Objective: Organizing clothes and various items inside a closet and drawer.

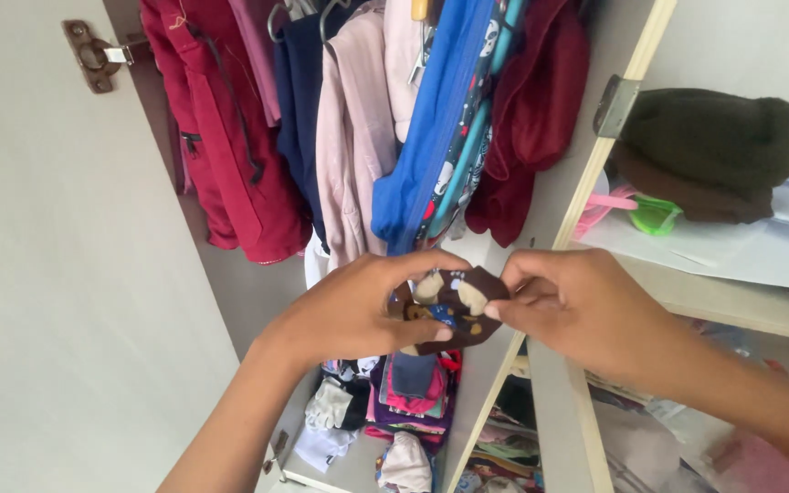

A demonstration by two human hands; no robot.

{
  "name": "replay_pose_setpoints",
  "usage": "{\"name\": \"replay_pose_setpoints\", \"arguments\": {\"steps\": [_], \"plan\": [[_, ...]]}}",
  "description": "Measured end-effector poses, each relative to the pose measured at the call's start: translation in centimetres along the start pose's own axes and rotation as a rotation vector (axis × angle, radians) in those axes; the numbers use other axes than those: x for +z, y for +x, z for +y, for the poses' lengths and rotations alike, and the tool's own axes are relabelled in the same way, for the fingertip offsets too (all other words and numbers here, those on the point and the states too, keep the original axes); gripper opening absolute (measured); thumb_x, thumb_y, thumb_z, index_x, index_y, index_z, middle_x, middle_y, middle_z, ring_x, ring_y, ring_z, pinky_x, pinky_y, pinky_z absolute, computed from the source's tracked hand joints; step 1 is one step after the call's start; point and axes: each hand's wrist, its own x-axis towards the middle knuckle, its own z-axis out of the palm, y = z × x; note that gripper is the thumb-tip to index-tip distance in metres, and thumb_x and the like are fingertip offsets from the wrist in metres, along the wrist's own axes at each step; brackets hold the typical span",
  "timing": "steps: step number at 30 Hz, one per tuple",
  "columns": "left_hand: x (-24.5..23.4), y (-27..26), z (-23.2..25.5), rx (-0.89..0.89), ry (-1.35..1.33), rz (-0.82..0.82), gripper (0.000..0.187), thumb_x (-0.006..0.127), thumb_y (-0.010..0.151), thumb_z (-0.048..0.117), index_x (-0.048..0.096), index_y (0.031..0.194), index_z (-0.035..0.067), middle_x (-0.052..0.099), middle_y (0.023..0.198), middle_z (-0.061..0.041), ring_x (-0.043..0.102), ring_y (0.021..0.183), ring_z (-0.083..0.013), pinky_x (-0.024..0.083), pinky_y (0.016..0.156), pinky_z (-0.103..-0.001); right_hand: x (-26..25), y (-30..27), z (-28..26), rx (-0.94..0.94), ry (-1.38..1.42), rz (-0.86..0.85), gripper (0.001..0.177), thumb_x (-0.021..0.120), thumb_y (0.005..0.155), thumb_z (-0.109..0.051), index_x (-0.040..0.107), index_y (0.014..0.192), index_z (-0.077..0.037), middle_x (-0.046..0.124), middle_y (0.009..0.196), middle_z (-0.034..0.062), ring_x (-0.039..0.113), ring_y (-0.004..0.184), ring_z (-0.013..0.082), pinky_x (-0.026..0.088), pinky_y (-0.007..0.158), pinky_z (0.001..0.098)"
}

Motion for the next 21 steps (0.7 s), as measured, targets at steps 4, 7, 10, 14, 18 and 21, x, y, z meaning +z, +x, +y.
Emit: {"name": "replay_pose_setpoints", "arguments": {"steps": [4,7,10,14,18,21], "plan": [[0.3,0.0,-2.7,-0.01,0.077,-0.066,0.058,0.082,0.076,0.017,0.064,0.131,0.023,0.08,0.095,-0.005,0.078,0.081,-0.0213,0.058,0.074,-0.034,1.3,1.4,-0.3,-0.005,-0.239,-0.057,0.023,0.078,0.082,-0.019,0.067,0.081,0.002,0.075,0.066,0.0077,0.074,0.063,0.0113,0.059,0.059,0.0305],[0.7,0.2,-4.1,0.018,0.137,-0.049,0.06,0.081,0.074,0.012,0.065,0.13,0.025,0.079,0.101,-0.006,0.077,0.088,-0.025,0.058,0.076,-0.037,2.1,2.7,0.2,-0.026,-0.463,-0.071,0.026,0.08,0.083,-0.024,0.068,0.082,0.0,0.073,0.067,0.0116,0.074,0.061,0.0193,0.057,0.059,0.0351],[1.4,0.3,-4.7,-0.029,0.342,0.039,0.064,0.079,0.071,0.007,0.066,0.131,0.028,0.075,0.105,-0.008,0.073,0.093,-0.0311,0.057,0.075,-0.043,2.5,3.4,1.1,-0.094,-0.608,-0.055,0.027,0.08,0.085,-0.027,0.07,0.085,-0.002,0.072,0.072,0.0146,0.073,0.065,0.0272,0.055,0.062,0.04],[2.3,0.7,-6.3,-0.025,0.68,0.192,0.063,0.069,0.076,-0.005,0.071,0.126,0.034,0.069,0.111,-0.011,0.07,0.096,-0.0342,0.057,0.071,-0.048,2.3,2.7,0.7,-0.183,-0.524,-0.025,0.024,0.074,0.086,-0.025,0.069,0.088,-0.002,0.074,0.076,0.015,0.076,0.072,0.0282,0.058,0.066,0.0405],[2.7,1.3,-4.9,-0.078,0.628,0.142,0.051,0.071,0.077,0.005,0.073,0.121,0.031,0.072,0.104,-0.012,0.07,0.091,-0.0341,0.055,0.07,-0.049,0.6,0.3,1.3,-0.289,-0.399,-0.026,0.018,0.071,0.086,-0.02,0.07,0.09,-0.003,0.076,0.081,0.0127,0.079,0.079,0.023,0.06,0.07,0.0357],[3.1,2.5,-2.6,-0.053,0.578,0.179,0.024,0.071,0.085,0.014,0.08,0.104,0.024,0.075,0.085,-0.012,0.073,0.076,-0.0323,0.055,0.068,-0.046,-1.4,-2.1,1.8,-0.393,-0.378,0.02,0.016,0.071,0.088,-0.019,0.071,0.096,-0.005,0.078,0.091,0.0086,0.078,0.084,0.0206,0.058,0.067,0.033]]}}
